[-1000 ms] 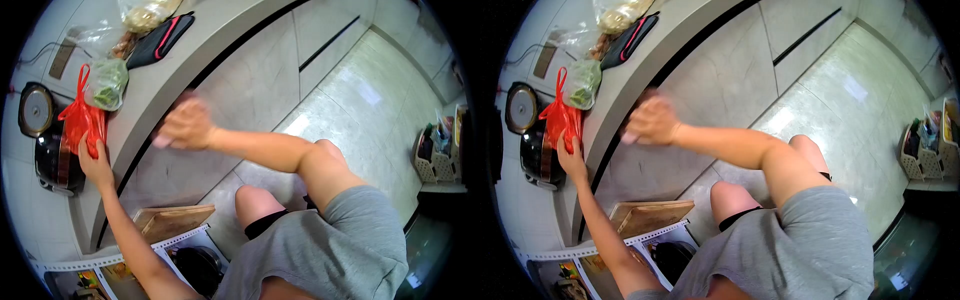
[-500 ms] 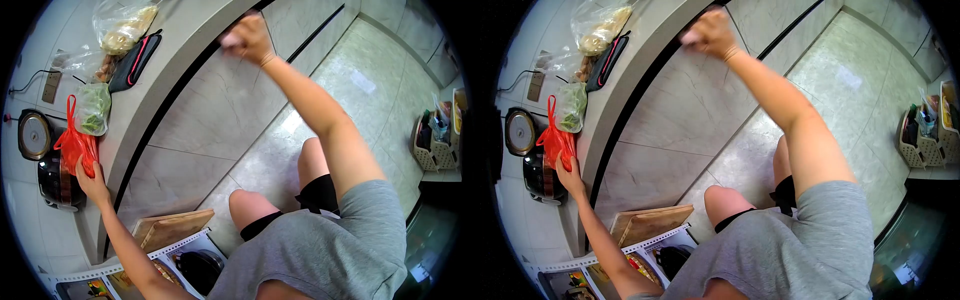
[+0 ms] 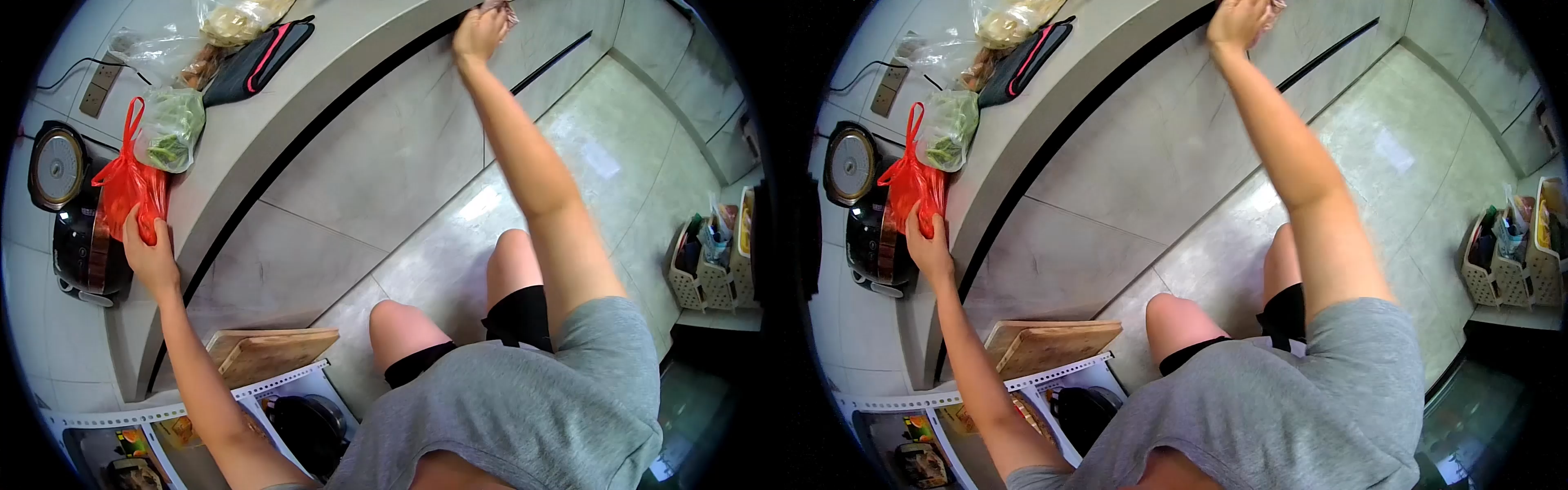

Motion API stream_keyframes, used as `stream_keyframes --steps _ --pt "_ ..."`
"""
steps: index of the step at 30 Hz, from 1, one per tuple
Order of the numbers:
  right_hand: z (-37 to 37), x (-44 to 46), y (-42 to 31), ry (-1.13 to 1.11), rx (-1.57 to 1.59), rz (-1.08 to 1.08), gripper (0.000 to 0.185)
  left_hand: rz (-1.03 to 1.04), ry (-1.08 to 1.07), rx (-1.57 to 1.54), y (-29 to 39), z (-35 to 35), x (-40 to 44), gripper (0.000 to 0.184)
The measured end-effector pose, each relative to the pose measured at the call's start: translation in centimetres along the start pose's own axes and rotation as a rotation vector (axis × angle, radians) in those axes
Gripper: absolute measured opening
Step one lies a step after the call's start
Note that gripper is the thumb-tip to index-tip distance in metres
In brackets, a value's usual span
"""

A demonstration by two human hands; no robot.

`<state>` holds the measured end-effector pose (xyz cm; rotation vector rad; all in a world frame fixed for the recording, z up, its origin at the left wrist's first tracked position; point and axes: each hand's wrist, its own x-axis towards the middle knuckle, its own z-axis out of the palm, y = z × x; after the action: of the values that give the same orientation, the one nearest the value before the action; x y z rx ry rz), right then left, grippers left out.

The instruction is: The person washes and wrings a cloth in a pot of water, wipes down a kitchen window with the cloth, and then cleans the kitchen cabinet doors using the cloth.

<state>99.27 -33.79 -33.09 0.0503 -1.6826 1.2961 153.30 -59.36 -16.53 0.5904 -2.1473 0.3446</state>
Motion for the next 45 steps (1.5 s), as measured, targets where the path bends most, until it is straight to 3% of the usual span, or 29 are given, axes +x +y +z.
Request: stream_keyframes --steps 3,5,11,13,16,18,20,23,25,27,29,31,34,36,38,40,42,45 --pt "-3.3 -6.4 -8.2 0.087 0.096 0.113 0.052 -0.007 0.023 0.001 0.2 0.1 0.1 0.038" --pt "-7.0 -11.0 -14.0 -0.092 0.198 0.168 0.056 -0.025 0.023 0.001 0.3 0.0 0.0 0.038" --pt "-14.0 -25.5 -24.8 -0.365 0.358 -0.028 0.056 0.005 -0.003 -0.022 0.0 -0.4 -0.1 0.037" --pt "-15.2 -25.2 -24.6 -0.399 0.399 -0.083 0.055 -0.001 -0.01 -0.03 0.0 -0.5 -0.2 0.038" --pt "-14.0 -22.8 -19.6 -0.403 0.594 -0.388 0.037 -0.002 -0.021 -0.004 -0.1 -0.4 -0.3 0.039" --pt "-10.5 -20.9 -12.9 -0.376 0.516 -0.688 0.05 0.008 -0.026 0.01 -0.4 -0.3 -0.3 0.039" --pt "-8.6 -16.1 -7.8 -0.369 0.403 -0.64 0.06 0.016 -0.036 0.014 -0.5 -0.1 -0.1 0.04" --pt "-5.3 -7.8 0.9 -0.343 0.396 -0.544 0.051 -0.028 -0.048 0.019 0.3 -0.2 0.1 0.04" --pt "-5.4 -3.6 3.6 -0.242 0.331 -0.472 0.059 -0.038 -0.053 0.014 0.5 0.0 0.2 0.039" --pt "-5.6 -3.2 4.7 -0.167 0.367 -0.205 0.07 -0.027 -0.051 0.037 0.1 -0.1 0.2 0.038" --pt "-5.6 -6.8 6.1 -0.112 0.363 -0.109 0.067 -0.021 -0.07 0.047 -0.1 0.0 0.1 0.039" --pt "-5.1 -13.4 8.4 -0.022 0.255 0.135 0.061 -0.045 -0.054 0.066 0.3 -0.1 0.2 0.039" --pt "-7.9 -25.6 5.6 -0.106 0.122 0.425 0.061 -0.061 -0.047 0.035 -0.5 0.0 0.2 0.038" --pt "-8.8 -34.9 2.6 -0.189 0.074 0.752 0.068 -0.065 -0.051 0.02 -0.5 -0.2 0.0 0.038" --pt "-10.5 -39.4 -2.3 -0.308 0.051 0.799 0.071 -0.042 -0.05 0.031 -1.3 -0.2 0.0 0.037" --pt "-13.6 -36.0 -8.5 -0.522 0.173 0.809 0.071 -0.04 -0.055 0.04 -1.2 -0.2 0.0 0.037" --pt "-14.6 -30.8 -12.8 -0.531 0.35 0.672 0.069 -0.041 -0.069 0.027 -1.1 -0.2 0.0 0.037" --pt "-12.1 -23.5 -10.6 -0.45 0.406 0.104 0.062 -0.031 -0.095 0.005 -1.2 -0.3 0.1 0.037"
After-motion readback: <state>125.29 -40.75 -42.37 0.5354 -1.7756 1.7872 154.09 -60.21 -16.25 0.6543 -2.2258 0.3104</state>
